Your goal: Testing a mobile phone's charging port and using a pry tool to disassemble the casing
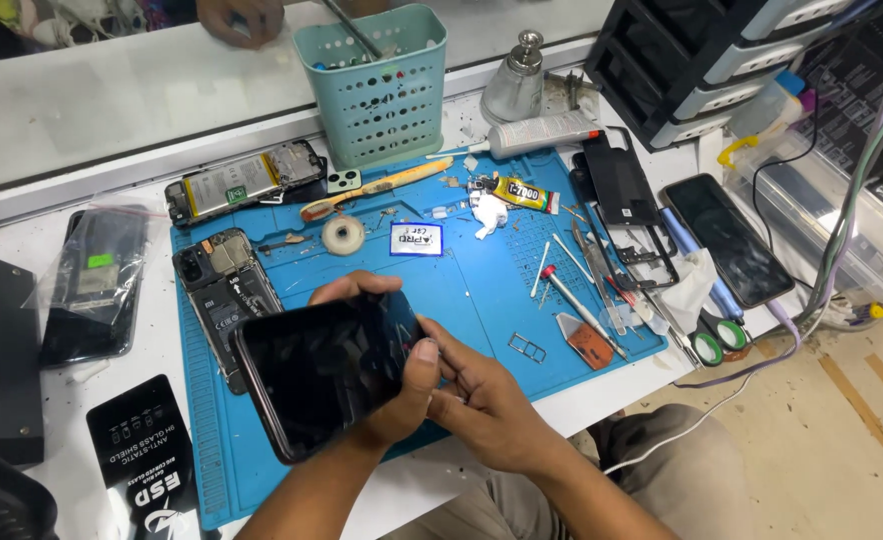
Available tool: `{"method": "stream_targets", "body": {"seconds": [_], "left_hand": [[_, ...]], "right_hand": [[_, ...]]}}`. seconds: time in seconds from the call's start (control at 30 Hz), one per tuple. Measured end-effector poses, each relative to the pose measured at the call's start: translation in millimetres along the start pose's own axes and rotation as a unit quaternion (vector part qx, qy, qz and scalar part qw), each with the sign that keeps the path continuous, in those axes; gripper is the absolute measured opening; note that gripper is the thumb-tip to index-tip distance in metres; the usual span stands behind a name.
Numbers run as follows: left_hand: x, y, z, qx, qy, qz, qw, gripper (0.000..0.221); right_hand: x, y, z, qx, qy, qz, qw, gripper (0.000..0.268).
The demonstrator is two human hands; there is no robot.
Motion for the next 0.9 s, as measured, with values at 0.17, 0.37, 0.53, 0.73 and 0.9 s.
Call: {"method": "stream_targets", "body": {"seconds": [0.17, 0.37, 0.53, 0.73, 0.9], "left_hand": [[-2, -6, 21, 0.044, -0.031, 0.033, 0.998, 0.067], [-8, -10, 28, 0.098, -0.051, 0.057, 0.992, 0.08], [-7, -6, 22, 0.121, -0.061, 0.075, 0.988, 0.085], [-4, -7, 19, 0.074, -0.066, 0.052, 0.994, 0.071], [-3, -7, 24, 0.118, -0.184, 0.044, 0.975, 0.068]], "right_hand": [[-2, 0, 0, 0.046, 0.008, 0.018, 0.999, 0.068], [-1, 2, -2, 0.047, 0.067, -0.021, 0.996, 0.049], [-1, 1, -5, 0.029, 0.087, -0.032, 0.995, 0.035], [-7, -3, -12, 0.032, 0.124, -0.03, 0.991, 0.034], [-12, -9, -18, 0.113, -0.045, -0.072, 0.99, 0.033]]}}
Point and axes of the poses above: each hand's wrist, its own y-axis towards the middle knuckle, its own x-axis out of the back of the hand, z = x × y, the point moved 1 cm from there along y, towards the middle knuckle, and after that the axes turned 10 degrees about y, right-handed, at the moved point
